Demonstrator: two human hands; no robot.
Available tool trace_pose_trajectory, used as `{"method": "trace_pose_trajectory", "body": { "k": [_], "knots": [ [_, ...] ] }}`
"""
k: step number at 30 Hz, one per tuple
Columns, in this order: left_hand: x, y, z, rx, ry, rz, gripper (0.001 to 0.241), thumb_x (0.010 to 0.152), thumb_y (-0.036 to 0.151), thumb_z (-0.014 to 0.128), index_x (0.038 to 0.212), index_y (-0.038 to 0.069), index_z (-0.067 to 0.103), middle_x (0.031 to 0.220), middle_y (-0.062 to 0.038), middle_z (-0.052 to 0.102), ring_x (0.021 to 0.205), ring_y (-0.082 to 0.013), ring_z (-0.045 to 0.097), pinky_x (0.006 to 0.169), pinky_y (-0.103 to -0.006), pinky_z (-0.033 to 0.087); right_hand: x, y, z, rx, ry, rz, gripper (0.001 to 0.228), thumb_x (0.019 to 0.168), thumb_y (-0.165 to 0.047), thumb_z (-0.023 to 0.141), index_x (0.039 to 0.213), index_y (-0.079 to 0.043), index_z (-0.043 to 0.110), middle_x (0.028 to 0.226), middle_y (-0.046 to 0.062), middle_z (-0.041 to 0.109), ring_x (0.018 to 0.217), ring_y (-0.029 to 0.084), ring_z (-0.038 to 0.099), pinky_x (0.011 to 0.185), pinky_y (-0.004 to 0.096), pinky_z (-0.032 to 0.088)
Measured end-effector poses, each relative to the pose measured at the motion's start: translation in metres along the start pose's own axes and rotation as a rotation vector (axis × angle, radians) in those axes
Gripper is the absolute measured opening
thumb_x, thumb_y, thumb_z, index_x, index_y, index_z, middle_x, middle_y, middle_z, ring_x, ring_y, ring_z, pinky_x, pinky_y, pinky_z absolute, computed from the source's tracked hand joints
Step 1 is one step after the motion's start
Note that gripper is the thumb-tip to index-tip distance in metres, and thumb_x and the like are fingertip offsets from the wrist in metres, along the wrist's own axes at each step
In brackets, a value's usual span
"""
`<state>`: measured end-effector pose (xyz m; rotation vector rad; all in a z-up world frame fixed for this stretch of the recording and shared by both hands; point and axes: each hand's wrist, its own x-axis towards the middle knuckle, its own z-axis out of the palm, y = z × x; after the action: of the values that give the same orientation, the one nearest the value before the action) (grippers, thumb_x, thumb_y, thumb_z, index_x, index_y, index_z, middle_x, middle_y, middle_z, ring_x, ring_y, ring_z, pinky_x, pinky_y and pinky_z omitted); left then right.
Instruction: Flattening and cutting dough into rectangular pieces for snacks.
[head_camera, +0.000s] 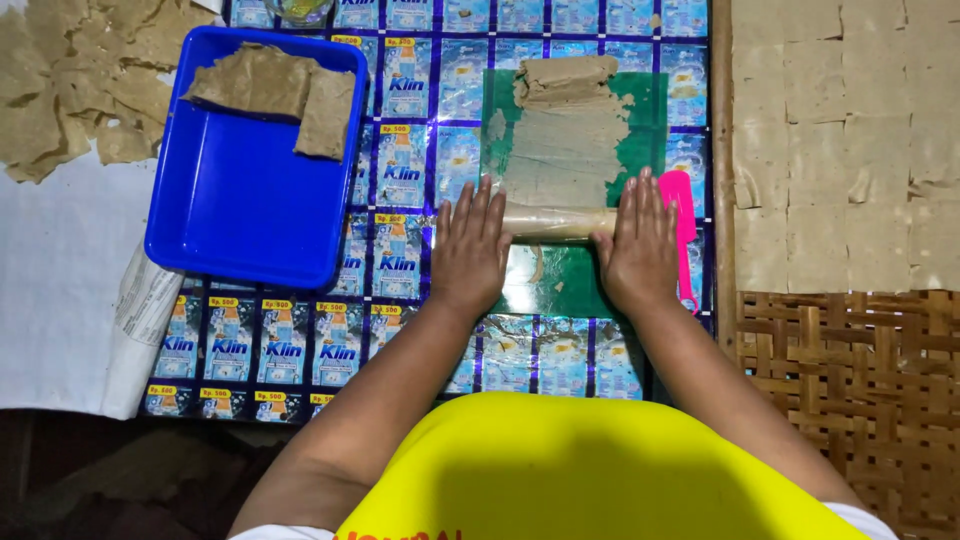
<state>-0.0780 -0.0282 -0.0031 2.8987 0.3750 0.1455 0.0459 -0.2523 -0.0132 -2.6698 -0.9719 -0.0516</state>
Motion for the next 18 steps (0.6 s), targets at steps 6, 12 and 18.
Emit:
{"method": "trace_pose_trajectory", "body": {
  "k": [6, 12, 18],
  "knots": [
    [-0.011, 0.005, -0.004, -0.038, -0.015, -0.012, 0.063, 0.106, 0.039, 0.038, 0.16, 0.008, 0.031, 0.17, -0.013, 0.022, 0.158, -0.0298, 0.016, 0.127, -0.0495, 0.007, -0.01, -0.004, -0.004, 0.048, 0.027, -0.009, 0.088, 0.101, -0.041, 0.061, 0.162, 0.009, 0.022, 0.17, 0.027, 0.018, 0.158, 0.041, 0.016, 0.127, 0.057, 0.011],
    [0.069, -0.003, -0.011, -0.046, -0.049, -0.059, 0.061, 0.108, 0.044, 0.038, 0.157, 0.007, 0.038, 0.168, -0.015, 0.026, 0.158, -0.0331, 0.016, 0.128, -0.0506, 0.008, 0.074, 0.006, -0.003, -0.028, -0.163, 0.111, 0.081, 0.106, -0.057, 0.037, 0.162, 0.001, 0.026, 0.171, 0.02, 0.015, 0.158, 0.031, 0.015, 0.121, 0.067, -0.003],
    [0.095, -0.011, -0.004, -0.022, -0.015, -0.058, 0.059, 0.107, 0.043, 0.037, 0.154, 0.007, 0.042, 0.166, -0.017, 0.028, 0.155, -0.0347, 0.02, 0.126, -0.0519, 0.01, 0.1, 0.01, 0.005, -0.05, -0.089, 0.106, 0.076, 0.106, -0.055, 0.036, 0.161, -0.003, 0.031, 0.172, 0.021, 0.015, 0.159, 0.032, 0.013, 0.118, 0.069, -0.004]
  ]
}}
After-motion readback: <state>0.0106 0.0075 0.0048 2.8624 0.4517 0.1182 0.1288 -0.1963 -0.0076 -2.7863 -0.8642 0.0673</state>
